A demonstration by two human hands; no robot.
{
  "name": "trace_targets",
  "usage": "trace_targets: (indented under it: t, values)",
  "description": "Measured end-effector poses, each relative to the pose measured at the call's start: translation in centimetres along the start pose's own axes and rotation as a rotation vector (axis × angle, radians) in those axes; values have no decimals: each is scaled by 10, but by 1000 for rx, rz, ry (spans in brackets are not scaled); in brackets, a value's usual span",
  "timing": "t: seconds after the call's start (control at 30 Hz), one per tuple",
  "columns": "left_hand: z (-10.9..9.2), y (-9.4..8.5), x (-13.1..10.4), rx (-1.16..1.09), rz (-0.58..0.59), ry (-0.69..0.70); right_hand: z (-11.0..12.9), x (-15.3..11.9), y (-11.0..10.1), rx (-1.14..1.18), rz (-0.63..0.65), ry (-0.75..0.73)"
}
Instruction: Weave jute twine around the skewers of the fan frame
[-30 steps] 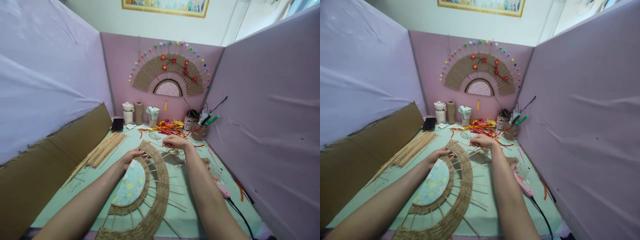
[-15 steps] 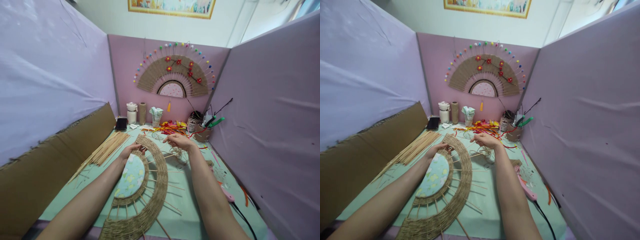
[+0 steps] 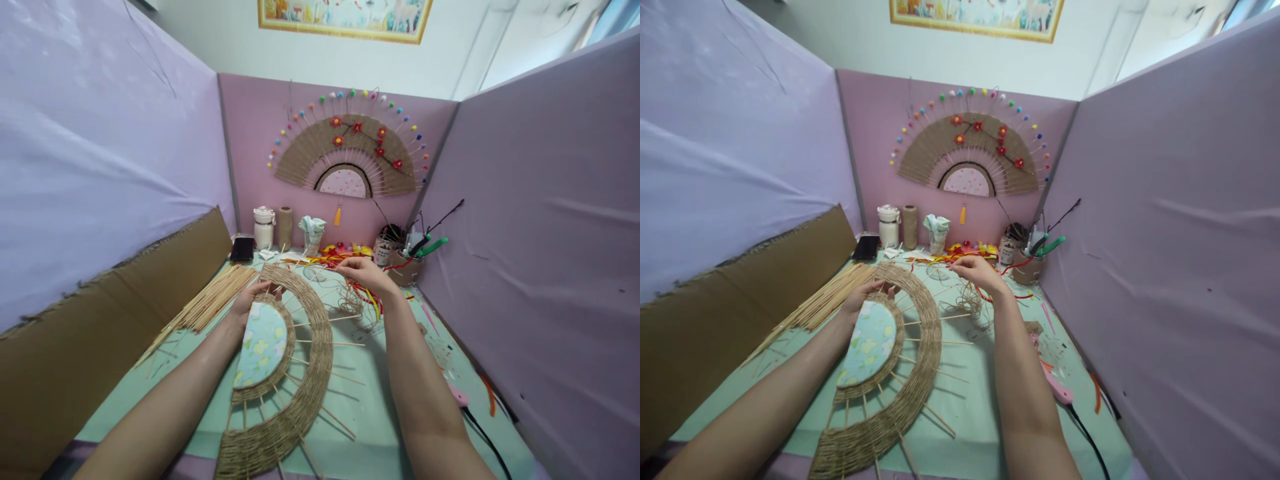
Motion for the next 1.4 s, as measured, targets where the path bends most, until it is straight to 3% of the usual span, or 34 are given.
trace_targets:
  t: [0.1, 0.3, 0.6, 0.87, 1.4]
  values:
    - [-2, -1, 0, 14, 20, 77, -10, 2, 1, 81, 31, 26]
    - [-2, -6, -2, -67, 30, -17, -30, 6, 7, 243, 136, 91]
    - [-9, -7, -3, -107, -9, 99, -41, 11, 43, 372, 392, 188]
    - [-14, -10, 0, -214, -27, 153, -37, 11, 33, 411, 289, 202]
    - [-15, -15, 4, -208, -35, 210, -42, 9, 18, 358, 279, 169]
Point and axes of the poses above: each hand's wrist, its own x-axis towards the middle knuckle, its own y-axis out of the palm, z = x × y, the point moved 2 cm from there along x, towards the middle knuckle, and after that the axes turned 2 degrees about -y, right-handed, at the moved point
